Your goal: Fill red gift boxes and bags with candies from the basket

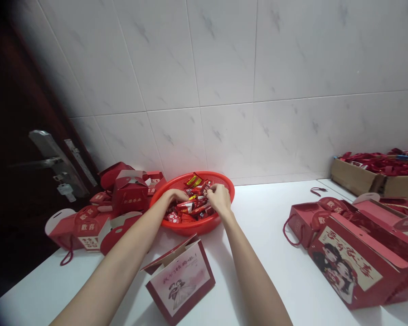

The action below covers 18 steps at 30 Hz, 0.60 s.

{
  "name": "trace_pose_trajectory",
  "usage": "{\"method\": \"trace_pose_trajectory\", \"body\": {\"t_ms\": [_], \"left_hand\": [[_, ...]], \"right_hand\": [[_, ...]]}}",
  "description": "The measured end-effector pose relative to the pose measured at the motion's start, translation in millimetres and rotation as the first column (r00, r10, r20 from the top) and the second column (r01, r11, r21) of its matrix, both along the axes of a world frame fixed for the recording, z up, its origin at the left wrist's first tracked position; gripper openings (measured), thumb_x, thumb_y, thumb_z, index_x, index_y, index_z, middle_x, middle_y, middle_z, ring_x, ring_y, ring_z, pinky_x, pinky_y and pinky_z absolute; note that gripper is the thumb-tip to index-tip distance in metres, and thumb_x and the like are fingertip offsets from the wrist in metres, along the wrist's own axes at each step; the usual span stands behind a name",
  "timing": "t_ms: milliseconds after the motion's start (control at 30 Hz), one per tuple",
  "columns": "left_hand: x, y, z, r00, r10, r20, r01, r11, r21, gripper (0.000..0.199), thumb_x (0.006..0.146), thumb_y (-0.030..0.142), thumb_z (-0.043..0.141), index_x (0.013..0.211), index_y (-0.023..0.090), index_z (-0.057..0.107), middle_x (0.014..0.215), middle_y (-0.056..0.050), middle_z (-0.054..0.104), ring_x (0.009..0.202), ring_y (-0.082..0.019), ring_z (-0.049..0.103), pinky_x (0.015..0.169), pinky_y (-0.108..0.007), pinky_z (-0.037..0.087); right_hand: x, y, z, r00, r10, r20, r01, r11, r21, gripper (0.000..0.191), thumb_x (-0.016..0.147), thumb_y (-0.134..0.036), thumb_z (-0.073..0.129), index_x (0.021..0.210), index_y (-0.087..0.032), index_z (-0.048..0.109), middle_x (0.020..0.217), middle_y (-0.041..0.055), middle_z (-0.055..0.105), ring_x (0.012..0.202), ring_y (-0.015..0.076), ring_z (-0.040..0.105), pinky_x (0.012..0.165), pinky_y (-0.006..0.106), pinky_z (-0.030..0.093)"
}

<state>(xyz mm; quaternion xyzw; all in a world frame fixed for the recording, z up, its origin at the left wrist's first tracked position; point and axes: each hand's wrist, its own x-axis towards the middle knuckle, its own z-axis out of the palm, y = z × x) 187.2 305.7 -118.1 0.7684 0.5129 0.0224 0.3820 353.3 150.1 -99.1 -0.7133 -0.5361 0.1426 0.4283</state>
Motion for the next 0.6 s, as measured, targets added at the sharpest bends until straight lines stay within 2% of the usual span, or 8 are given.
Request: {"method": "trace_pose_trajectory", "body": {"t_ms": [100, 233, 333, 433, 500, 600], "left_hand": [[3.8, -5.3, 5.1, 0.998, -0.008, -0.07, 0.001, 0.995, -0.101, 0.019, 0.047, 0.011, 0.073, 0.064, 0.017, 0.07, 0.06, -0.003, 0.069, 0.051, -0.019, 0.059, 0.047, -0.027, 0.046], [4.3, -9.6, 11.4, 0.999, 0.01, -0.032, -0.014, 0.99, -0.141, 0.018, 0.052, 0.009, 0.069, 0.068, 0.017, 0.071, 0.054, 0.001, 0.063, 0.049, -0.015, 0.056, 0.046, -0.024, 0.044], [1.0, -11.5, 16.6, 0.998, 0.052, 0.045, -0.046, 0.991, -0.125, 0.019, 0.054, 0.007, 0.07, 0.071, 0.016, 0.07, 0.047, 0.004, 0.055, 0.042, -0.011, 0.049, 0.044, -0.022, 0.041], [-2.1, -13.9, 23.5, 0.989, 0.086, 0.123, -0.075, 0.993, -0.096, 0.027, 0.056, 0.007, 0.073, 0.081, 0.017, 0.073, 0.048, 0.007, 0.054, 0.039, -0.008, 0.044, 0.042, -0.021, 0.038], [-2.6, -15.9, 28.5, 0.976, 0.1, 0.191, -0.083, 0.992, -0.095, 0.034, 0.057, 0.008, 0.075, 0.09, 0.018, 0.075, 0.054, 0.006, 0.059, 0.042, -0.008, 0.047, 0.043, -0.02, 0.039], [-1.4, -18.6, 34.5, 0.922, 0.135, 0.362, -0.075, 0.982, -0.175, 0.04, 0.059, 0.007, 0.076, 0.097, 0.018, 0.075, 0.066, 0.003, 0.067, 0.05, -0.009, 0.056, 0.047, -0.02, 0.044]], "right_hand": [[0.0, 0.2, 0.0, 1.0, -0.002, 0.001, 0.002, 1.0, 0.005, 0.023, 0.086, -0.021, 0.054, 0.083, -0.021, 0.076, 0.087, 0.0052, 0.078, 0.086, 0.0197, 0.071, 0.069, 0.025, 0.044], [0.6, 2.2, -1.9, 1.0, -0.001, -0.008, 0.001, 1.0, 0.01, 0.024, 0.087, -0.022, 0.052, 0.084, -0.02, 0.075, 0.086, 0.0053, 0.077, 0.085, 0.02, 0.071, 0.07, 0.025, 0.045], [0.9, 3.4, -3.3, 1.0, -0.001, -0.02, 0.001, 1.0, 0.018, 0.023, 0.085, -0.02, 0.052, 0.086, -0.02, 0.075, 0.09, 0.0058, 0.077, 0.089, 0.0198, 0.07, 0.073, 0.025, 0.046], [1.2, 3.8, -3.8, 0.999, -0.001, -0.032, 0.002, 1.0, 0.028, 0.023, 0.085, -0.02, 0.051, 0.087, -0.02, 0.074, 0.092, 0.0056, 0.077, 0.09, 0.02, 0.07, 0.076, 0.025, 0.046], [1.4, 4.1, -4.0, 0.999, -0.003, -0.036, 0.005, 0.999, 0.035, 0.022, 0.085, -0.021, 0.051, 0.086, -0.02, 0.073, 0.092, 0.0054, 0.077, 0.09, 0.0203, 0.07, 0.077, 0.026, 0.046], [2.0, 5.0, -5.1, 0.999, -0.005, -0.044, 0.007, 0.999, 0.049, 0.02, 0.085, -0.022, 0.052, 0.086, -0.02, 0.072, 0.092, 0.0056, 0.077, 0.091, 0.0204, 0.069, 0.078, 0.027, 0.046]]}}
